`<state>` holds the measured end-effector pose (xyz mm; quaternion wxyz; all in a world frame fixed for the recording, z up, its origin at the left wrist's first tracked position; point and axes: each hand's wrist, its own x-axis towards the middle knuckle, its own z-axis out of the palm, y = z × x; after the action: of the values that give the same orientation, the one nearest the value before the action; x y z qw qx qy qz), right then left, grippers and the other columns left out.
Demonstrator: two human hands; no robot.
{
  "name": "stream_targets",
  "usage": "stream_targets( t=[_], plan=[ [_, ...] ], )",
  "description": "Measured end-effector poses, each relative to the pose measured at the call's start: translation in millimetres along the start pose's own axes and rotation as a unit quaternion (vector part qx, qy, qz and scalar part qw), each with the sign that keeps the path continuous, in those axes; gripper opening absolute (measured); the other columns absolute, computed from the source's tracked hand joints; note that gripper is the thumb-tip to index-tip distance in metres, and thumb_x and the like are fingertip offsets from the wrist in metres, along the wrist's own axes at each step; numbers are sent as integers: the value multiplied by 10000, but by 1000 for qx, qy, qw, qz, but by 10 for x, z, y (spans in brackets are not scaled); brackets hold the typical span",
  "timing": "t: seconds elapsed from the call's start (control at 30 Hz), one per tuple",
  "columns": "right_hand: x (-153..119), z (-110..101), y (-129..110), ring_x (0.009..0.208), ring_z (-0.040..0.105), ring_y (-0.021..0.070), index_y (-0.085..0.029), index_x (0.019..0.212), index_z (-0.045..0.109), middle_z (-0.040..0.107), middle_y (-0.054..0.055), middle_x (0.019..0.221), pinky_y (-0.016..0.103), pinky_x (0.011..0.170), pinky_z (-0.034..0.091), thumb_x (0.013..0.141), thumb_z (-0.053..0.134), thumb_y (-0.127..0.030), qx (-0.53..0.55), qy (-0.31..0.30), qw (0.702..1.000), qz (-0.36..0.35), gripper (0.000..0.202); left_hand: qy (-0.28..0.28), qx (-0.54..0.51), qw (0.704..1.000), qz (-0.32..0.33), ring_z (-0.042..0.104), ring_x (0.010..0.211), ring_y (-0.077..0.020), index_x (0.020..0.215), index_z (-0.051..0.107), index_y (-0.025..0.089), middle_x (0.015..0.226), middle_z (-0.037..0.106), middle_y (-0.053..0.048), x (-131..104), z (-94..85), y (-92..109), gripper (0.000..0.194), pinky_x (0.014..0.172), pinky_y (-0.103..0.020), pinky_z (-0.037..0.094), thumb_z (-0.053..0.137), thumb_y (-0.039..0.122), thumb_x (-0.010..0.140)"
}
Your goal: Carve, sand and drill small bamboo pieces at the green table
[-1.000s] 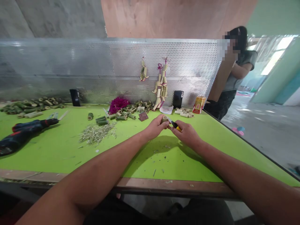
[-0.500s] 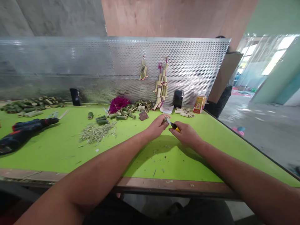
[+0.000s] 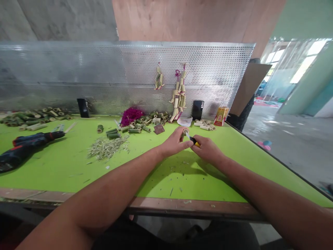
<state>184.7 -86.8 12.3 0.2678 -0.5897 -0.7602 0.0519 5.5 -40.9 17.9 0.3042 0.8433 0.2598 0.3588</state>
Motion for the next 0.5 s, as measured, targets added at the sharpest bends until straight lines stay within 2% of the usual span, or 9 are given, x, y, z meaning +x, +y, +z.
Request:
stream_targets(
  t=[0.13, 0.3, 0.5],
  plan=[
    [-12, 16, -7, 528, 381, 107, -190, 772, 501, 532, 11, 639, 252, 507, 190, 894, 441, -414, -19, 1, 1000, -23, 262, 42, 69, 997, -2, 372, 693, -124, 994, 460, 177, 827, 429, 0, 28, 7, -33, 358, 607, -257, 296, 575, 473, 827],
    [-26, 12, -9, 523, 380, 106, -191, 780, 509, 533, 9, 634, 259, 514, 179, 913, 415, -429, -36, 11, 998, -48, 289, 43, 111, 993, 11, 398, 714, -138, 909, 468, 174, 809, 458, -4, 37, -3, 3, 345, 625, -263, 298, 562, 498, 837],
    [-43, -15, -5, 504, 390, 112, -192, 811, 531, 557, 20, 638, 255, 509, 182, 910, 405, -433, -75, 30, 996, -28, 290, 52, 118, 991, 24, 398, 712, -141, 872, 458, 172, 810, 467, -12, 49, 1, 44, 367, 617, -263, 297, 552, 525, 841]
  ],
)
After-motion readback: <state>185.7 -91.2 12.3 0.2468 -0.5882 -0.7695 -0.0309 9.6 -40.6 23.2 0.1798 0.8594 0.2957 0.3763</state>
